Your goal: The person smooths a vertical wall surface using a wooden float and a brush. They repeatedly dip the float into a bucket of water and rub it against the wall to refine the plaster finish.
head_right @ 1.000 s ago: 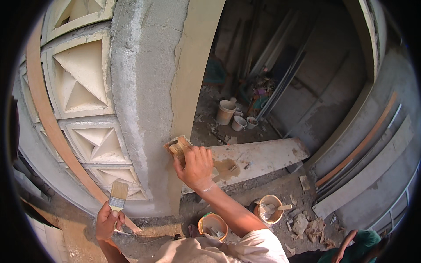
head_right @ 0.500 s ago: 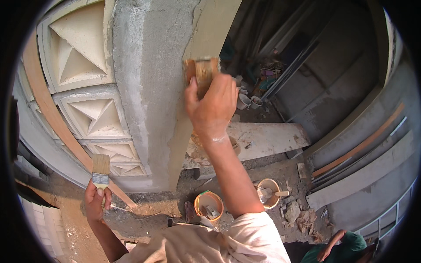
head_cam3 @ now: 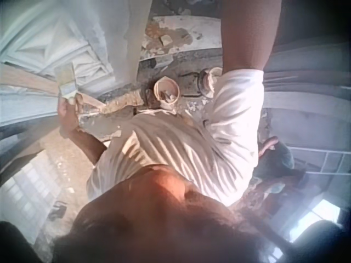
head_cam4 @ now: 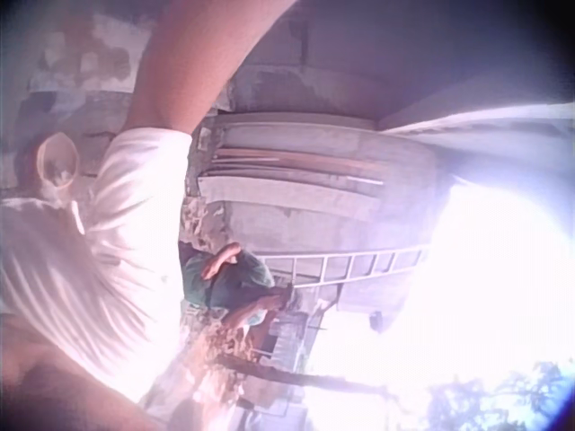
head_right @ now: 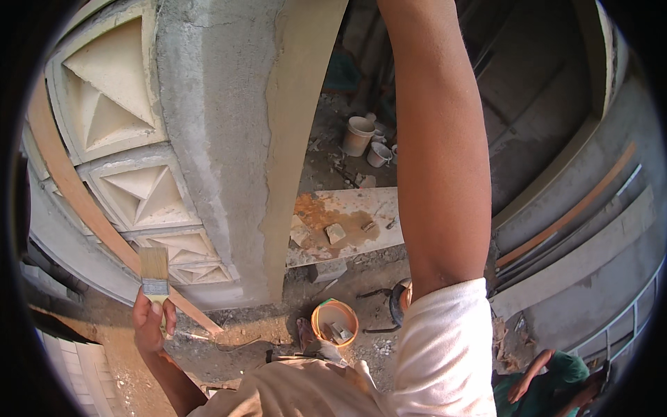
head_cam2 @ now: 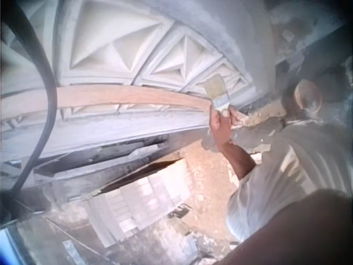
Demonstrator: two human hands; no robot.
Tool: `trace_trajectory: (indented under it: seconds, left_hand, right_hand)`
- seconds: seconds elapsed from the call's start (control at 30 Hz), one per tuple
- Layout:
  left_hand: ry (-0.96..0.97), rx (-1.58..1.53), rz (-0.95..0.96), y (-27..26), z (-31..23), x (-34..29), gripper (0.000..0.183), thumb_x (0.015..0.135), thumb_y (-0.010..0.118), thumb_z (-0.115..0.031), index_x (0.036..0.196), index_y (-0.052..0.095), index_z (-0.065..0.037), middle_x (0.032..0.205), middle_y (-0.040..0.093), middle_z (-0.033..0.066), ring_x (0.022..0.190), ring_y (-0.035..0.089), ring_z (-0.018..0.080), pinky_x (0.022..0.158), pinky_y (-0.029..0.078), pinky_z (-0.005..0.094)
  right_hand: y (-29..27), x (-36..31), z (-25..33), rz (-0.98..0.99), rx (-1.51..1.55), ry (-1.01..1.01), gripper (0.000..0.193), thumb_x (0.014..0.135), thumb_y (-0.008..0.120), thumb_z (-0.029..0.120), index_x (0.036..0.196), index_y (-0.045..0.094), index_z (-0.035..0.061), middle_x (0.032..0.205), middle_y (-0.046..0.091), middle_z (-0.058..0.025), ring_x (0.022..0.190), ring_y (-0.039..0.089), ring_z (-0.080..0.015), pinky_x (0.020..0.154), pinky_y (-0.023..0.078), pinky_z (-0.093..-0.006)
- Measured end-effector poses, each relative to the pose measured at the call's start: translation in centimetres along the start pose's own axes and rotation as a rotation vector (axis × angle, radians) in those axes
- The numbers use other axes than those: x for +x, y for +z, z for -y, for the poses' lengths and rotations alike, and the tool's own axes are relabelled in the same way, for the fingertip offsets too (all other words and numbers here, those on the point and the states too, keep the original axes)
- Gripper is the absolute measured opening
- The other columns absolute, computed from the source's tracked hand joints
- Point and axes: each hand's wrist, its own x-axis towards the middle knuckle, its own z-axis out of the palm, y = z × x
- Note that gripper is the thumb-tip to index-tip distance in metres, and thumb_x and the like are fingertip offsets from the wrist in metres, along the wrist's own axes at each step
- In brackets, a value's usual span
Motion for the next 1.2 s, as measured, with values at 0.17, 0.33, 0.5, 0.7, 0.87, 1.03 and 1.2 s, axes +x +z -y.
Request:
trace_trajectory:
  seconds: [0.17,0.33,0.5,0.7,0.87,1.03,1.2]
  left_hand:
    - [-0.085,-0.009,-0.093,-0.4,1.7,-1.8,0.049,0.105,0.055,-0.041,0.130,0.054,0.001,0.074,0.063,0.0070,0.046,0.047,0.0068,0.042,0.038,0.0205]
    - [-0.348,0.090,-0.028,1.9,0.9,0.0,0.038,0.107,0.052,-0.028,0.131,0.055,0.001,0.082,0.066,0.0074,0.050,0.054,0.0081,0.044,0.042,0.0216]
    - [-0.677,0.209,0.331,5.1,3.3,2.3,0.037,0.106,0.052,-0.016,0.141,0.053,-0.004,0.096,0.066,0.0011,0.064,0.060,0.0070,0.053,0.045,0.0209]
    - [-0.883,0.408,0.650,3.3,3.6,0.6,0.031,0.109,0.050,-0.019,0.135,0.058,-0.005,0.078,0.066,-0.0001,0.070,0.061,0.0061,0.059,0.046,0.0219]
    - [-0.791,0.330,0.139,2.8,0.8,-1.7,0.034,0.105,0.056,-0.013,0.137,0.059,-0.003,0.086,0.066,0.0003,0.068,0.064,0.0086,0.058,0.045,0.0236]
    - [-0.569,0.262,-0.087,5.8,-1.6,-1.4,0.035,0.103,0.056,-0.008,0.137,0.058,0.001,0.093,0.069,0.0050,0.064,0.065,0.0117,0.055,0.046,0.0250]
    - [-0.508,0.289,-0.248,5.6,-1.3,-2.7,0.033,0.103,0.056,-0.008,0.134,0.059,0.002,0.099,0.071,0.0074,0.063,0.067,0.0143,0.054,0.047,0.0263]
  right_hand:
    - [1.6,-24.9,3.4,0.133,0.289,0.079,0.038,0.079,0.080,0.017,0.105,0.057,-0.0004,0.087,0.060,-0.0185,0.081,0.060,-0.0378,0.071,0.048,-0.0462]
    - [-11.1,-51.7,7.5,0.806,0.528,0.338,0.038,0.080,0.079,0.013,0.106,0.055,0.0005,0.088,0.056,-0.0174,0.081,0.055,-0.0387,0.074,0.043,-0.0478]
    - [-14.7,-43.4,4.5,0.892,1.254,0.317,0.041,0.089,0.075,0.018,0.121,0.059,-0.0021,0.098,0.061,-0.0199,0.087,0.059,-0.0379,0.079,0.047,-0.0428]
    - [-5.6,-45.4,-4.2,0.620,1.143,1.260,0.040,0.104,0.061,0.022,0.136,0.053,-0.0002,0.114,0.066,-0.0091,0.102,0.063,-0.0171,0.088,0.051,-0.0341]
    - [2.7,-28.2,-4.7,0.172,1.404,0.640,0.045,0.101,0.066,0.021,0.138,0.056,-0.0024,0.117,0.066,-0.0107,0.105,0.063,-0.0165,0.093,0.050,-0.0316]
    - [7.2,-20.5,-2.7,0.008,1.523,0.574,0.045,0.097,0.071,0.019,0.134,0.058,-0.0034,0.111,0.068,-0.0134,0.100,0.066,-0.0186,0.090,0.052,-0.0322]
    - [9.0,-27.9,-1.9,0.166,1.409,0.567,0.043,0.092,0.074,0.012,0.127,0.058,-0.0064,0.106,0.070,-0.0149,0.096,0.067,-0.0210,0.086,0.053,-0.0328]
